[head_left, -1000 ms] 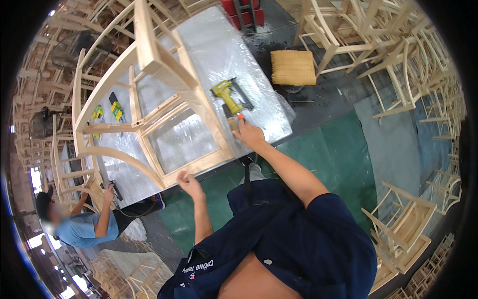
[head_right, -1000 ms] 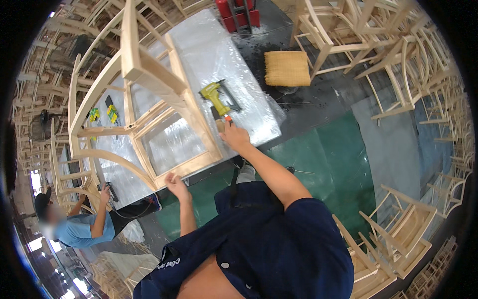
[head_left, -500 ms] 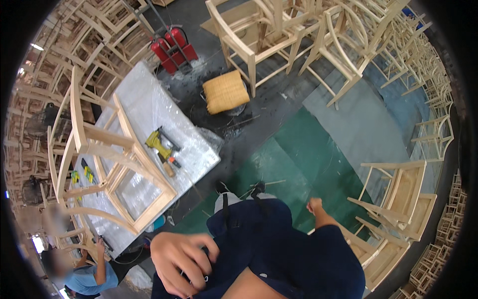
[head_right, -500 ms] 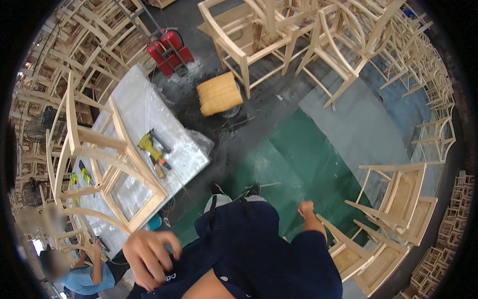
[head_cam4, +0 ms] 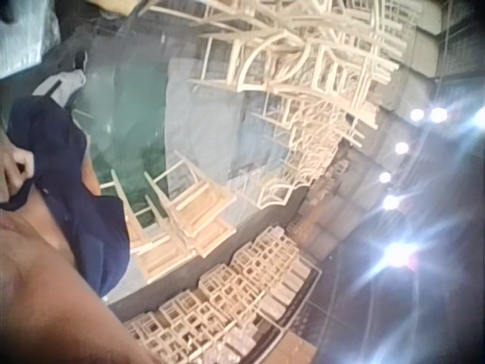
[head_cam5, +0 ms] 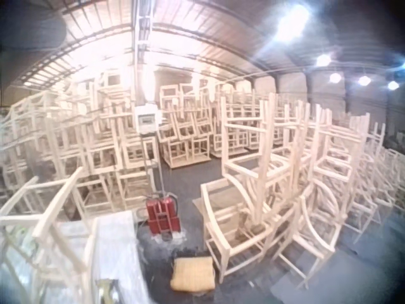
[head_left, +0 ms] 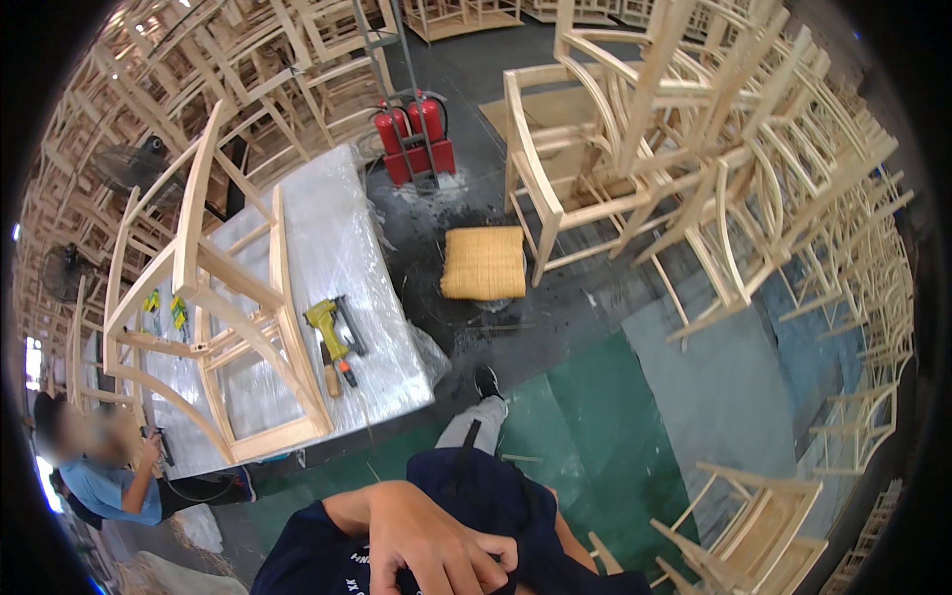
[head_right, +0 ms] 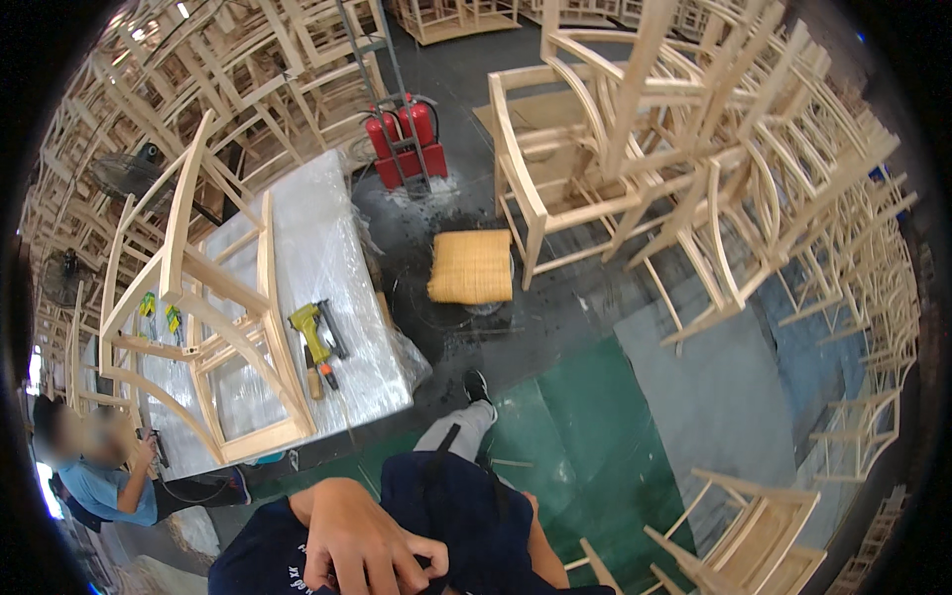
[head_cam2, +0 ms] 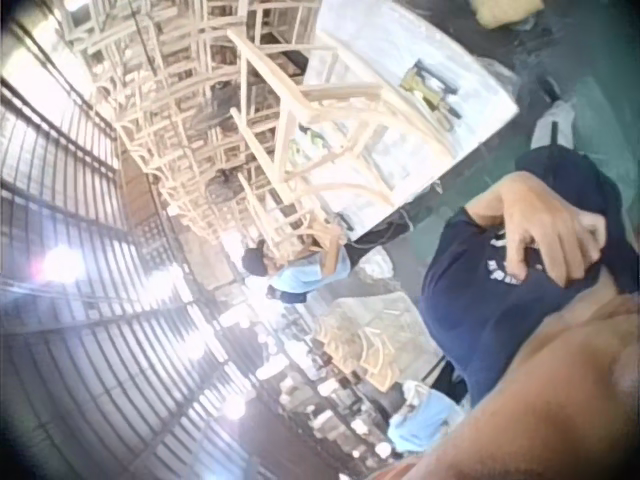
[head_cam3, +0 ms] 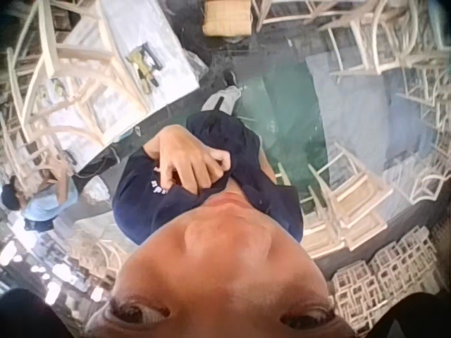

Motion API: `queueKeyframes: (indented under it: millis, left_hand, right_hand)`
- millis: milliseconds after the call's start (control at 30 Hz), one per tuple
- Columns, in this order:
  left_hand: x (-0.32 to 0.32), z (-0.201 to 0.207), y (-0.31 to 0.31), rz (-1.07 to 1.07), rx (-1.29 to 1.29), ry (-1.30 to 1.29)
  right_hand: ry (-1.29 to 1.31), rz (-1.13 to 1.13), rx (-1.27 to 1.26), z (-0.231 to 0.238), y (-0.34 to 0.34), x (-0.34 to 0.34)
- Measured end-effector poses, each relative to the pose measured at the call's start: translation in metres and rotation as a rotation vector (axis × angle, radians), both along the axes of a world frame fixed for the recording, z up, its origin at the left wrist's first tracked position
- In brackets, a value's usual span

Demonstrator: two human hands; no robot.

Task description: The person assembles a wooden chair by attaching a woven seat to the frame. They use a staple gun to secure the seat, a hammer to adjust it, and a utility knife to trim excess material. The person then moves the completed chair to a stack.

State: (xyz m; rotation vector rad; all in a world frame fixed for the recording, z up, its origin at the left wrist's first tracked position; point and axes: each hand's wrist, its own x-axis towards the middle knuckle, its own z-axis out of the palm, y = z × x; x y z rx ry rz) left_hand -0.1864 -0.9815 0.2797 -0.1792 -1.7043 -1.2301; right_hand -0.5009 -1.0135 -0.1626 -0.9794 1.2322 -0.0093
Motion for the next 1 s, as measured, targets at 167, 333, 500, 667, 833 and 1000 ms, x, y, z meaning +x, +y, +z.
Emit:
queueKeyframes:
  millis: [167,333,500,667,833,1000]
  left_hand:
    - [0.056,-0.001,-0.031,0.141,-0.117,-0.007]
    - [0.113,0.003,-0.061,0.213,-0.124,-0.013]
    - [0.148,-0.015,-0.065,0.295,-0.053,0.101]
    - [0.163,-0.027,-0.067,0.514,0.021,0.083]
    - [0.194,-0.043,-0.087,0.602,0.080,0.152]
    - [0.205,-0.028,-0.131,0.881,0.201,0.314]
  right_hand:
    - [0.087,0.044,-0.134,0.003,-0.080,0.020]
    - [0.199,-0.052,-0.127,0.021,-0.182,0.059]
    - [0.075,0.257,-0.418,0.019,-0.289,0.139]
    - [0.060,0.447,-0.534,0.014,-0.320,0.267]
    - [0.181,0.863,-0.639,-0.001,-0.351,0.337]
    - [0.177,1.087,-0.613,-0.037,-0.403,0.416]
